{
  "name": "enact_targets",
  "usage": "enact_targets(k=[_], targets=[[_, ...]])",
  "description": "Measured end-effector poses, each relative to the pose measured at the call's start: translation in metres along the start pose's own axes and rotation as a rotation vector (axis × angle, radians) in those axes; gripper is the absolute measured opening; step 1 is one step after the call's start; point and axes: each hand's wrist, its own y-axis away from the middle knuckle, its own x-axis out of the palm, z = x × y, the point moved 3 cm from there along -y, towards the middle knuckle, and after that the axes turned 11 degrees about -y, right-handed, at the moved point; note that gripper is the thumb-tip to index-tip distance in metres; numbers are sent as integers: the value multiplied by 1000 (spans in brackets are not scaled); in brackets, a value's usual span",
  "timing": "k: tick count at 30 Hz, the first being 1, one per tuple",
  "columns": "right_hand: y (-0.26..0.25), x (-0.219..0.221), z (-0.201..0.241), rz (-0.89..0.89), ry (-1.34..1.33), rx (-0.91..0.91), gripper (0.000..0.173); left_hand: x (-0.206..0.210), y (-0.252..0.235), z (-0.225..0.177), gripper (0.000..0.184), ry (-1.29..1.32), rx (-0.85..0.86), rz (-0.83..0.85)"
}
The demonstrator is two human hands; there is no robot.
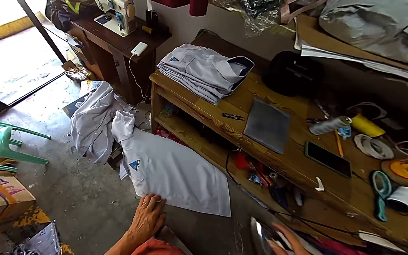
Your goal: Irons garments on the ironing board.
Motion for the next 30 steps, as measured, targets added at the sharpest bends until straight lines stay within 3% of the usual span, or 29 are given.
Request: enact_targets(k=[4,7,10,13,19,22,25,27,30], targets=[[-73,56,126,150,95,-419,52,8,6,-1,38,9,11,1],[-119,110,215,353,239,-620,50,9,7,-1,37,17,10,2],[-143,147,275,552,364,-727,52,9,12,-1,37,15,14,-13],[-162,157,294,538,378,-762,51,8,16,2,37,38,31,7],[-219,148,314,334,263,-552,56,8,14,4,37,56,41,19],[-205,152,309,406,345,-542,56,6,15,9,33,123,44,12],[-169,160,294,513,437,-696,52,5,20,15,28,196,31,-40],[-163,164,287,486,442,-775,50,6,22,15,29,190,45,-41],[-187,155,306,401,414,-647,55,7,17,16,30,162,57,-48]])
